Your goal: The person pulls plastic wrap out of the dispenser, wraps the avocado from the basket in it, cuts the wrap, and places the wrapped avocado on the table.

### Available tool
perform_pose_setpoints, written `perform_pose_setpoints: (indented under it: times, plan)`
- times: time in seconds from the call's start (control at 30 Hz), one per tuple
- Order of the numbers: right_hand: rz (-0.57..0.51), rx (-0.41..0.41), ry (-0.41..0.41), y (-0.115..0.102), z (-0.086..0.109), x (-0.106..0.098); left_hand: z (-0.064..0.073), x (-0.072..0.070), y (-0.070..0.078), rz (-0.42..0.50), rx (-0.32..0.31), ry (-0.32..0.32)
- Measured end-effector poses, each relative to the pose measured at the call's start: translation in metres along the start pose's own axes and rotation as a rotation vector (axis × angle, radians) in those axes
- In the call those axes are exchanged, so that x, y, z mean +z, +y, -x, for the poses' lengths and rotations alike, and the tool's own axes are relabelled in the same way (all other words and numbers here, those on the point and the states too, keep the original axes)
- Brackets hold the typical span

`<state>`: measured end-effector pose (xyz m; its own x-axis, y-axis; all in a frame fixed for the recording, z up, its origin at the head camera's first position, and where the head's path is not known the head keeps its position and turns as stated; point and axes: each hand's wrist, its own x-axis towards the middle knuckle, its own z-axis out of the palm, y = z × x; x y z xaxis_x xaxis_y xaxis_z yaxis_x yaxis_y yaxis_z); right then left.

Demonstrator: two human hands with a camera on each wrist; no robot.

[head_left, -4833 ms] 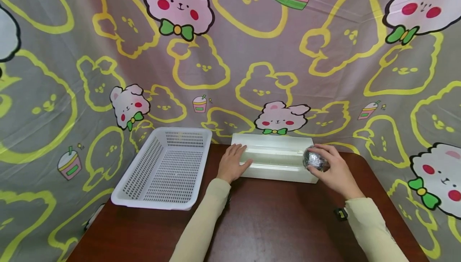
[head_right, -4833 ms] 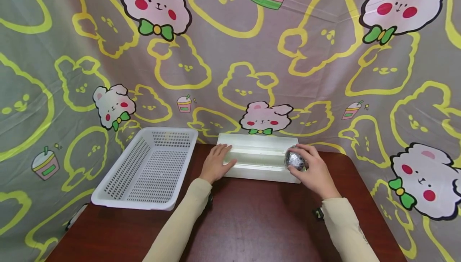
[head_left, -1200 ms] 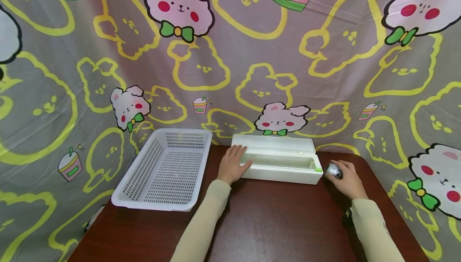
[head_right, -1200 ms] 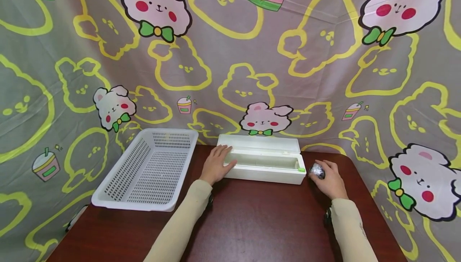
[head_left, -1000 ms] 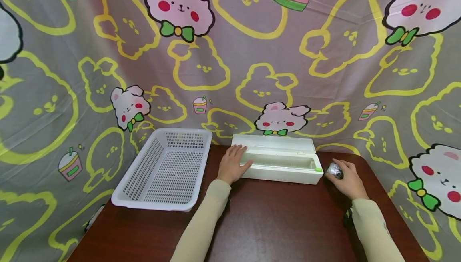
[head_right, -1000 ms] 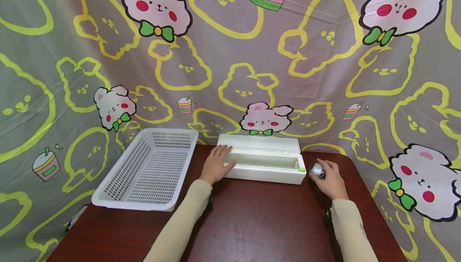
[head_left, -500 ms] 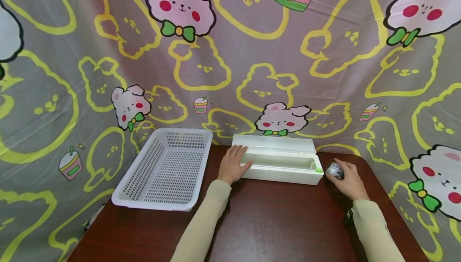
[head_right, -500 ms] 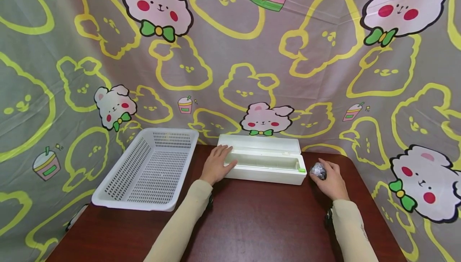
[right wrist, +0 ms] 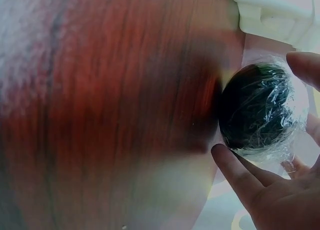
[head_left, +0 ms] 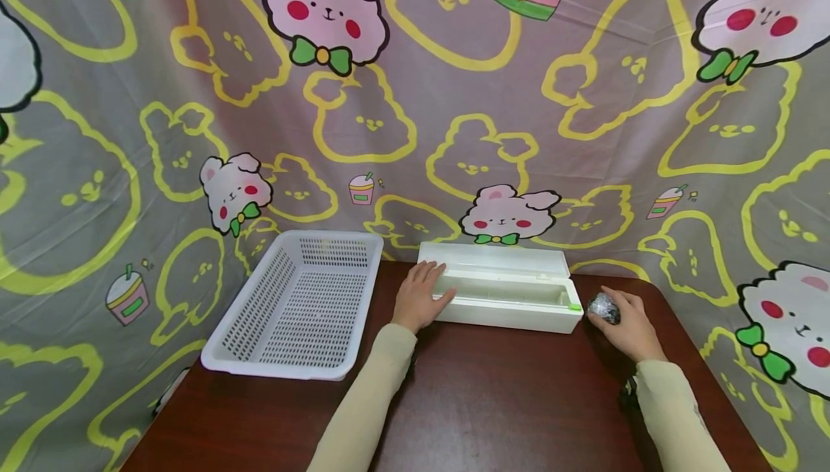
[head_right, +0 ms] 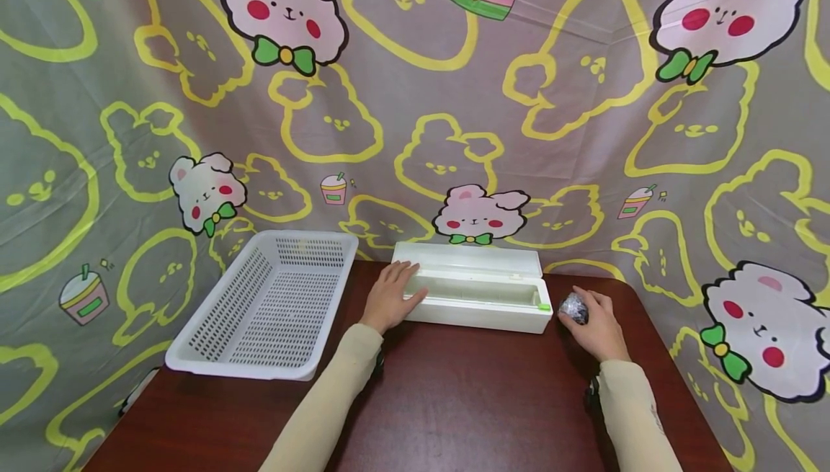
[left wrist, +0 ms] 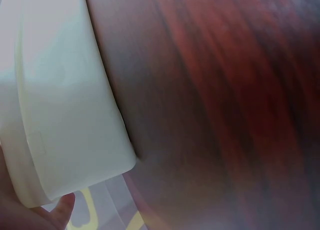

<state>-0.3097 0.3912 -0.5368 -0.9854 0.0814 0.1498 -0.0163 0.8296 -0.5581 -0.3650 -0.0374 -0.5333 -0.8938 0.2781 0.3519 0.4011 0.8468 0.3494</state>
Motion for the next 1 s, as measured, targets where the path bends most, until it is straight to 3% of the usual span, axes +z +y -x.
perform_pose_setpoints:
  times: [0.4,0.67,0.8,1.0]
  plan:
    - [0.011,0.001,0.0,0.0,0.002,-0.003,-0.003,0.002,-0.003,0.02,0.006,0.012]
    - [0.03,-0.056,0.072,0.002,0.013,-0.01,0.002,-0.001,0.003,-0.032,0.026,0.017]
    - [0.071,-0.095,0.119,-0.001,0.019,-0.015,0.009,-0.016,0.022,-0.063,0.067,0.018]
    - [0.099,-0.21,0.181,-0.021,0.026,-0.025,0.029,-0.053,0.048,-0.121,0.132,0.011]
